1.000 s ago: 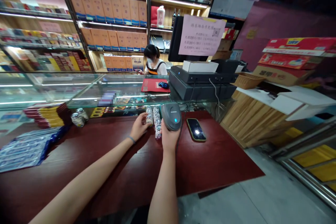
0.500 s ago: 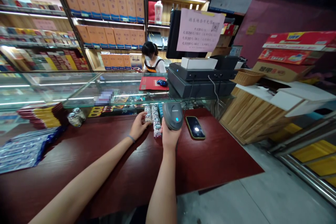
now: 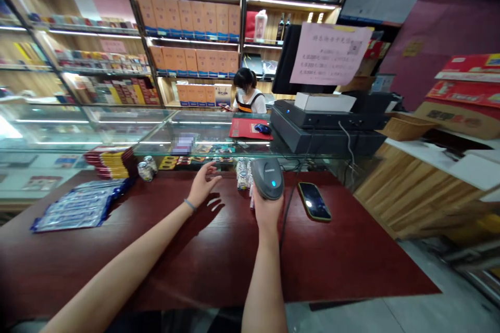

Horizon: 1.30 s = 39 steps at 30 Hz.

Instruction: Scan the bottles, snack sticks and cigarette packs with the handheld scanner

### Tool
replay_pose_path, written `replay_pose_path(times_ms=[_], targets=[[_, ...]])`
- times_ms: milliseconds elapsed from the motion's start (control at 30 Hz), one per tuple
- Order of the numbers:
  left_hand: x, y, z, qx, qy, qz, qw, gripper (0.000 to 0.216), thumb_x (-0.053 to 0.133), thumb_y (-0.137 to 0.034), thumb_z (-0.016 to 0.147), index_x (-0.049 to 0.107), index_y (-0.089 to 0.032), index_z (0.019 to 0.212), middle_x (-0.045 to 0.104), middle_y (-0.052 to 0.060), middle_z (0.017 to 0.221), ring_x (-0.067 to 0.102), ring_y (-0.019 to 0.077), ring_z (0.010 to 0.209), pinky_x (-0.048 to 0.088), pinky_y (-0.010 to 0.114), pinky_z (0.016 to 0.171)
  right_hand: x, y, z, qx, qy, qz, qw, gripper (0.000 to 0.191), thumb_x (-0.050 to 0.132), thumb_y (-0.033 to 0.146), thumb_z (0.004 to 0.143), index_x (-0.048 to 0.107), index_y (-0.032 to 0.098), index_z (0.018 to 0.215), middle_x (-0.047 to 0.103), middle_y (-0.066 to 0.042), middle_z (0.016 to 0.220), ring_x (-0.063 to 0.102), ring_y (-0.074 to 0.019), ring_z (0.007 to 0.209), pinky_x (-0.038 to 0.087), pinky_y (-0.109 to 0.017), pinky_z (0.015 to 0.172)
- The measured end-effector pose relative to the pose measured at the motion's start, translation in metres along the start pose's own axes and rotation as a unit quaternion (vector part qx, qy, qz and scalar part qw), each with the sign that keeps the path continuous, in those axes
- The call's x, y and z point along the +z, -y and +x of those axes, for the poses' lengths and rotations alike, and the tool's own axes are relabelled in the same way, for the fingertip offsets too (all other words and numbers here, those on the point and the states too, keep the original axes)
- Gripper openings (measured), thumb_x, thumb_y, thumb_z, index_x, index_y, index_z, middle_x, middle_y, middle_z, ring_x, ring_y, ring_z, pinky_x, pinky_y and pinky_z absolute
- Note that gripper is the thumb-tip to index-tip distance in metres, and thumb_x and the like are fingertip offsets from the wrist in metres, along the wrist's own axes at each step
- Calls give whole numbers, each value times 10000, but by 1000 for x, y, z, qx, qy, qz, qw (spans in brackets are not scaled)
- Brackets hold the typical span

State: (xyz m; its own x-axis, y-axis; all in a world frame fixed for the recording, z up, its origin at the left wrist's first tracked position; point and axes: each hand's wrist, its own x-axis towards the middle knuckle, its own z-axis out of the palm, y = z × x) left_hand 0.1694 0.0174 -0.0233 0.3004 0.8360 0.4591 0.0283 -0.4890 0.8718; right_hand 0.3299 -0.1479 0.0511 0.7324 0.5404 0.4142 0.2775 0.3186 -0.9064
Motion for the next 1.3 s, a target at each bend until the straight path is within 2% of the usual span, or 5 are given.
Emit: replay_pose_path(times_ms=[367, 600, 867, 1100, 1300], targets=[[-146, 17, -9, -8, -143, 68, 987, 479, 724, -315, 829, 612, -213, 1283, 653, 84, 1103, 669, 216, 1003, 583, 370, 875, 41, -27, -22, -71, 97, -67, 990, 255, 770, 427, 715, 667, 217, 818, 663, -32, 617, 702, -279, 734, 599, -409, 648], [-207, 42, -19, -2, -254, 141, 957, 457, 715, -318, 829, 622, -191, 1258, 648, 92, 1088, 645, 233, 1035, 557, 395, 927, 68, -35, -42, -113, 150, -122, 975, 410, 756, 406, 701, 689, 191, 1045, 774, -102, 863, 744, -310, 891, 609, -445, 790], [-226, 74, -21, -2, -309, 203, 929, 543, 720, -268, 815, 594, -195, 1338, 602, 130, 1233, 567, 282, 1197, 514, 446, 1022, 87, -19, -68, -102, 229, -176, 952, 413, 693, 395, 741, 662, 204, 1106, 786, -99, 865, 763, -292, 784, 586, -363, 706], [-224, 79, -19, 1, -221, 203, 954, 758, 726, -180, 780, 462, -198, 1491, 506, 163, 1498, 439, 333, 1427, 300, 527, 1231, 90, -37, -70, -111, 219, -214, 946, 502, 679, 405, 713, 666, 180, 1161, 796, -126, 867, 768, -316, 789, 591, -383, 694], [-220, 83, -15, -2, -216, 196, 956, 684, 659, -134, 810, 450, -179, 1460, 501, 170, 1485, 456, 318, 1419, 307, 510, 1236, 87, -44, -67, -104, 232, -184, 949, 564, 716, 389, 690, 664, 160, 1203, 803, -137, 917, 779, -329, 855, 618, -404, 741]])
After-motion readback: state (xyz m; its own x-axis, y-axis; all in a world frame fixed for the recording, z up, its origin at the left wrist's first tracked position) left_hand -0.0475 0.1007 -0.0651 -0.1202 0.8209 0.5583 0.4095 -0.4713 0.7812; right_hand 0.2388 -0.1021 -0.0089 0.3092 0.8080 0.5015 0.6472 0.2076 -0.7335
